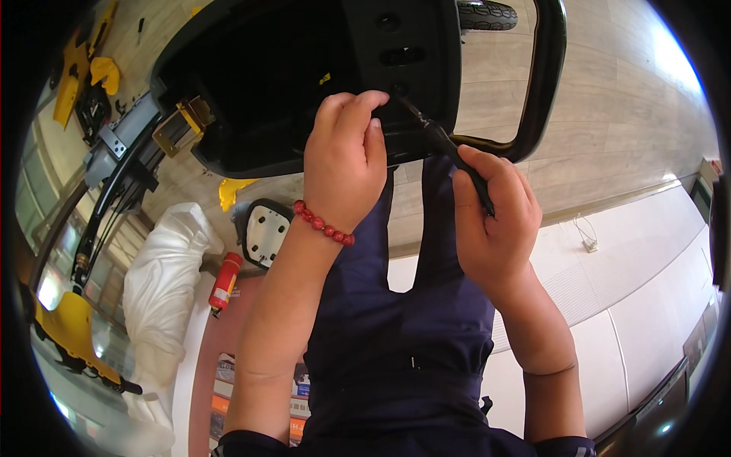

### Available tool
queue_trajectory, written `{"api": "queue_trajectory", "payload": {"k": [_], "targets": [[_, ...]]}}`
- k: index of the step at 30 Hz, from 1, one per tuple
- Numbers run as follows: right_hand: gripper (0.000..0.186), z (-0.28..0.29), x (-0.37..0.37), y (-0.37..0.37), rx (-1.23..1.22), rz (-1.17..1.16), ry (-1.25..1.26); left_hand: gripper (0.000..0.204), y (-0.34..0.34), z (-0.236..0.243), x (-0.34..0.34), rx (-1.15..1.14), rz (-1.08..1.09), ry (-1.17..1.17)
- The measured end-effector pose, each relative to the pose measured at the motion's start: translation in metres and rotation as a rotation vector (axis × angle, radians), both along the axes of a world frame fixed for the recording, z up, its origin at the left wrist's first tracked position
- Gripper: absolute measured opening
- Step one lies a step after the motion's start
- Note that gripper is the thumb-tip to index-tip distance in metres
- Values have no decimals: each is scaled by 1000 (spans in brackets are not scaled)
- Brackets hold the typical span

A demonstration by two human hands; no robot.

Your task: The person is disassembling or repairing a component of a yellow motorcycle using a small screwdriver-like tool.

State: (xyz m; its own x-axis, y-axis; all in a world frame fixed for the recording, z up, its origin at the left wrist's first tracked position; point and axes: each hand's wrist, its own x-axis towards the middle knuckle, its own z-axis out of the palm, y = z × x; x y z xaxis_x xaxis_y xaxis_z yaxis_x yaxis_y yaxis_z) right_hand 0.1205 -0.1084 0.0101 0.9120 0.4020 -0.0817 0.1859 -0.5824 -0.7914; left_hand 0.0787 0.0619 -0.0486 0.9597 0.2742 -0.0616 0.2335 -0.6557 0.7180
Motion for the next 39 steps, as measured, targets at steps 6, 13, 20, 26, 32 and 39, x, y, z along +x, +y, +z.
{"api": "queue_trajectory", "payload": {"k": [6, 13, 20, 26, 32, 39], "targets": [[22, -4, 3, 2, -5, 35, -29, 23, 0, -2, -1, -5, 6, -24], [21, -2, 7, 4, -18, 49, -48, 23, 0, -3, -2, -31, 25, -22], [18, 3, 9, 1, -93, 45, -25, 25, -1, -4, -2, -11, 30, -16], [19, 6, 10, 1, -45, 54, -67, 25, -3, -5, -3, -45, 46, -37], [20, 3, 13, 6, -56, 96, -55, 25, -2, -6, -4, -10, 38, -70], [20, 8, 15, 4, -81, 102, -69, 25, -3, -6, -3, -7, 53, -60]]}}
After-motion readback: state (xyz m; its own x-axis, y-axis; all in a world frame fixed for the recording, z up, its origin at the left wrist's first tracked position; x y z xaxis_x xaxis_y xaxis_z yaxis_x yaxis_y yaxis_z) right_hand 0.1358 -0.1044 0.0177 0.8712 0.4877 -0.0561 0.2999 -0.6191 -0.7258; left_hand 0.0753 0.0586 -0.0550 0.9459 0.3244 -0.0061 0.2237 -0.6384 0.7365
